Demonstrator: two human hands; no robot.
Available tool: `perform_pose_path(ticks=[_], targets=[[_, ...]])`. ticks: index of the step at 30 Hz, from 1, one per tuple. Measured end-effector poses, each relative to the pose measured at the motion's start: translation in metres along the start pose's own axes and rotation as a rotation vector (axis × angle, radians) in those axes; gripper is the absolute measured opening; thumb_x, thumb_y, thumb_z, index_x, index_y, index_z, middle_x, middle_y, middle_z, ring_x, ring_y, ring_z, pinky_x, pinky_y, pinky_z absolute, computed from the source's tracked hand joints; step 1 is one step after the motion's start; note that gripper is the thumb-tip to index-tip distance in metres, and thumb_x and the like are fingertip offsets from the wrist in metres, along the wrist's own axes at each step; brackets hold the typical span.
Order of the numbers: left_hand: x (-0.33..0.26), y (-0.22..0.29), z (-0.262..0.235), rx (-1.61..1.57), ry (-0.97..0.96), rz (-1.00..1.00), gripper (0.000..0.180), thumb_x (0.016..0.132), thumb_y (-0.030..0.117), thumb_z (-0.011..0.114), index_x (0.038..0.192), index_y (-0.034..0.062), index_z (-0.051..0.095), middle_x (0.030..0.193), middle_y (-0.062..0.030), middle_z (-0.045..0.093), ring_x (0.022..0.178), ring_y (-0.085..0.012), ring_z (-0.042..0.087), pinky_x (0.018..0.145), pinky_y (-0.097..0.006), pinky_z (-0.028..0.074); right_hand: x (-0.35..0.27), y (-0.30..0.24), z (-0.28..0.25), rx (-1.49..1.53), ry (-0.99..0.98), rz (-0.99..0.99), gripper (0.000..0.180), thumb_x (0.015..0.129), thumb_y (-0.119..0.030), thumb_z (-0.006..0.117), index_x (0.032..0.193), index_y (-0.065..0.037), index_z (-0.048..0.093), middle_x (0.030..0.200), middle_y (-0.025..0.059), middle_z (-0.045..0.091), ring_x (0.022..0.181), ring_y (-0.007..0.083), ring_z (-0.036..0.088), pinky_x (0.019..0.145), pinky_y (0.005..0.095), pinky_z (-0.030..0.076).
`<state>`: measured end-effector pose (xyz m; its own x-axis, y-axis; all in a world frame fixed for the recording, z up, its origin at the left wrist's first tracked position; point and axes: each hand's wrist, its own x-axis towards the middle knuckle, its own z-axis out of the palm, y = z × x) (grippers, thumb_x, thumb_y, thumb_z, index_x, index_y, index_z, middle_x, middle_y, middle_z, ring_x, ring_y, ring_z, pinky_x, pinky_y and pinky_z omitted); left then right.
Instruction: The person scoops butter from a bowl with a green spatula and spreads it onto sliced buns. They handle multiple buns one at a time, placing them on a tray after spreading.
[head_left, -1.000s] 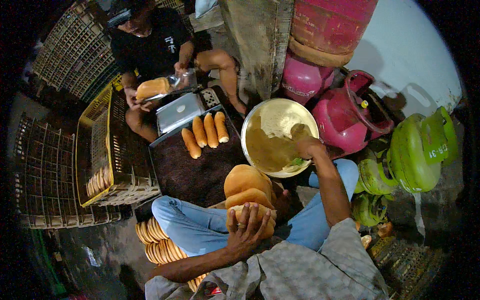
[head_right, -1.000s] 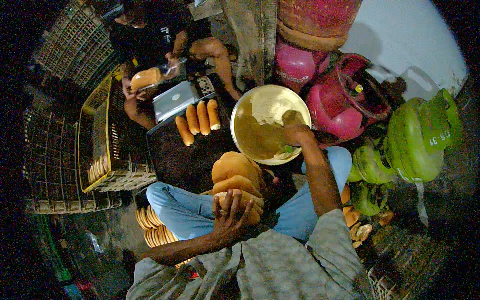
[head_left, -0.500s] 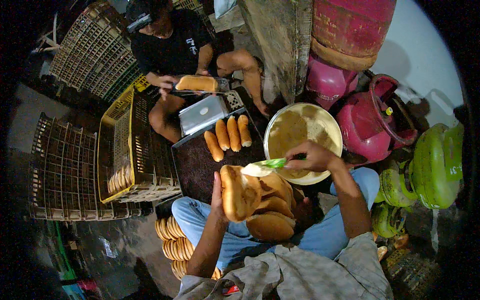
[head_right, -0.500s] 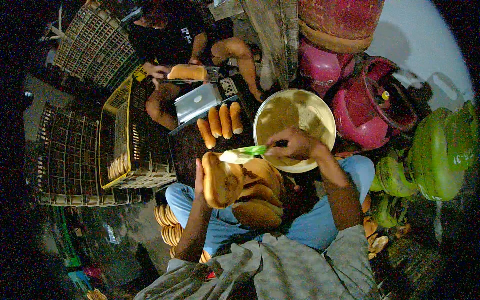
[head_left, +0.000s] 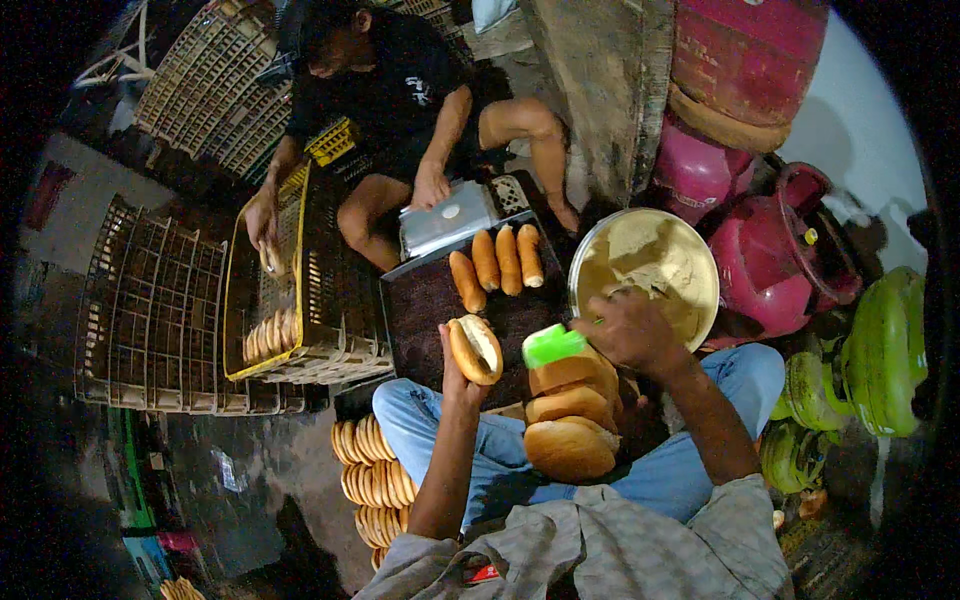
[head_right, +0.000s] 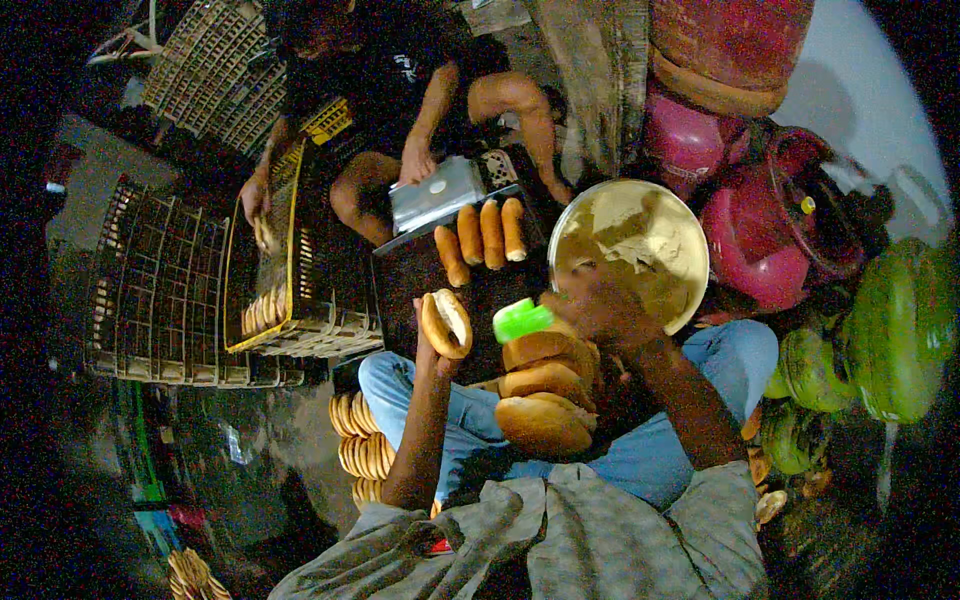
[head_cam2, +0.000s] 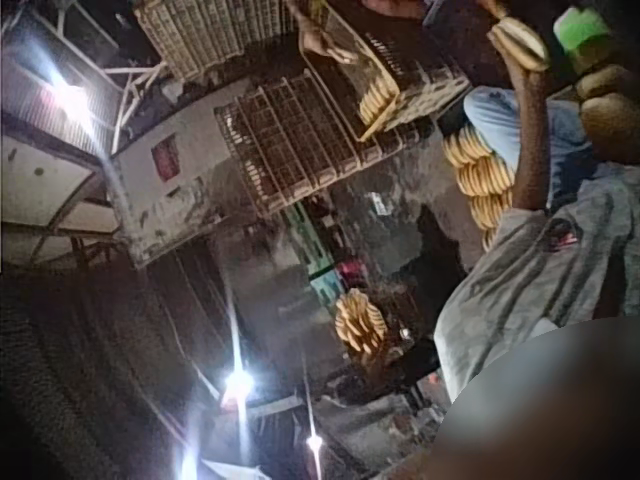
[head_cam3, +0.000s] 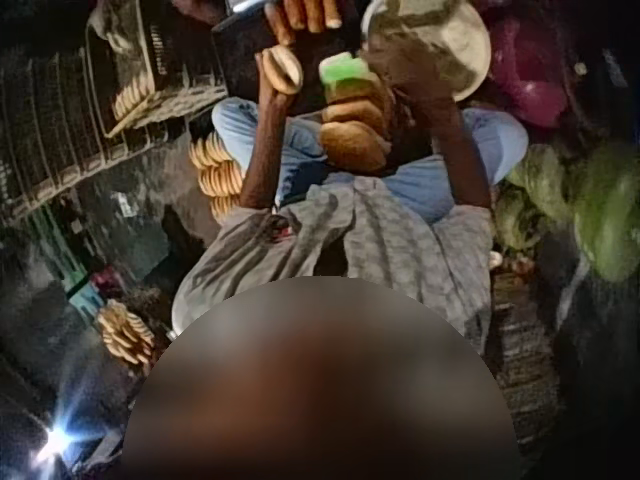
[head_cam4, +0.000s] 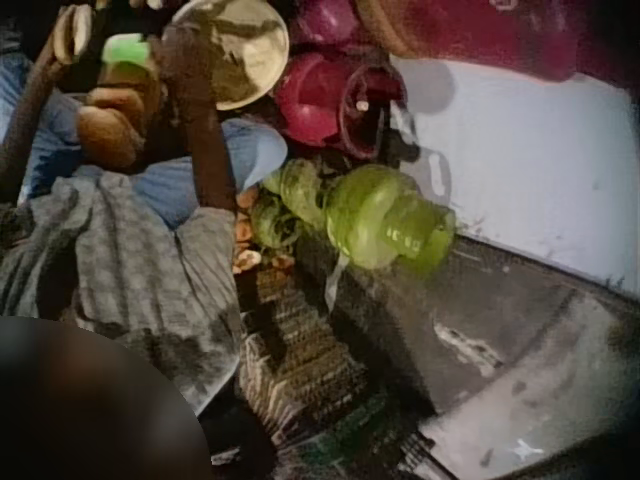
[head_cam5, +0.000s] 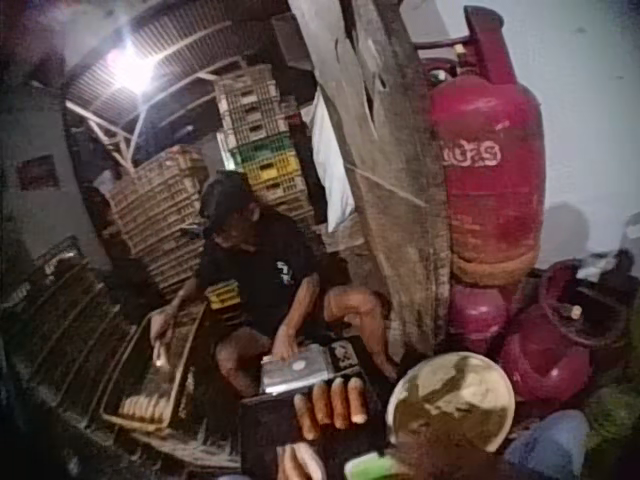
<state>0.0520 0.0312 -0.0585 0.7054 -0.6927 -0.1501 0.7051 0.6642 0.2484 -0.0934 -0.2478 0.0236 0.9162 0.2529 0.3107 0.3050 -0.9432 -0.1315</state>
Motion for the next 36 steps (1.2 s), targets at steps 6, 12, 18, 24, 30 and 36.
perform_pose_path(ticks=[6,12,18,24,30,36], targets=[[-0.019,0.012,-0.001,0.343,0.403,0.117,0.050,0.099,0.027,0.063,0.141,0.0047,0.046,0.128,-0.0131,0.061,0.117,-0.0283,0.062,0.101,-0.042,0.053,-0.016,0.043,-0.017,0.240,0.108,0.356,0.034,0.078,-0.019,0.071,0.111,-0.019,0.076,0.078,0.0095,0.055,0.078,0.0289,0.058,0.073,0.0407,0.049],[0.015,0.071,-0.050,0.640,0.349,0.084,0.048,0.087,0.002,0.068,0.132,0.0057,0.052,0.115,-0.0097,0.067,0.102,-0.0255,0.069,0.085,-0.038,0.059,-0.032,0.074,-0.010,0.237,0.049,0.476,0.032,0.082,-0.023,0.068,0.113,-0.019,0.074,0.086,0.0126,0.061,0.085,0.0335,0.061,0.078,0.0439,0.052],[0.042,0.035,-0.111,2.076,0.198,-0.084,0.062,0.079,0.001,0.069,0.136,0.0146,0.052,0.125,-0.0077,0.063,0.115,-0.0309,0.062,0.099,-0.053,0.047,-0.047,0.089,0.007,0.259,0.048,0.531,0.029,0.083,-0.021,0.070,0.111,-0.015,0.075,0.087,0.0125,0.061,0.086,0.0316,0.061,0.079,0.0417,0.050],[0.046,0.005,-0.122,2.680,-0.014,-0.047,0.058,0.079,0.019,0.073,0.134,0.0195,0.055,0.130,-0.0082,0.057,0.122,-0.0308,0.054,0.101,-0.059,0.037,-0.052,0.094,0.006,0.197,0.059,0.506,0.028,0.085,-0.023,0.070,0.110,-0.013,0.074,0.095,0.0142,0.065,0.093,0.0344,0.063,0.083,0.0428,0.051],[0.041,0.101,-0.105,0.987,0.284,-0.294,0.040,0.076,0.000,0.058,0.116,0.0013,0.061,0.101,-0.0088,0.068,0.089,-0.0196,0.068,0.079,-0.034,0.057,-0.063,0.106,0.000,0.250,0.039,0.617,0.026,0.086,-0.024,0.070,0.108,-0.011,0.074,0.098,0.0136,0.067,0.097,0.0345,0.064,0.085,0.0436,0.051],[0.094,0.104,-0.079,1.424,0.489,0.109,0.045,0.090,0.031,0.071,0.120,-0.0021,0.061,0.109,-0.0130,0.067,0.102,-0.0266,0.067,0.087,-0.040,0.055,-0.060,0.108,0.005,0.258,-0.007,0.531,0.028,0.087,-0.025,0.067,0.111,-0.011,0.073,0.103,0.0172,0.068,0.100,0.0369,0.064,0.089,0.0459,0.051]])
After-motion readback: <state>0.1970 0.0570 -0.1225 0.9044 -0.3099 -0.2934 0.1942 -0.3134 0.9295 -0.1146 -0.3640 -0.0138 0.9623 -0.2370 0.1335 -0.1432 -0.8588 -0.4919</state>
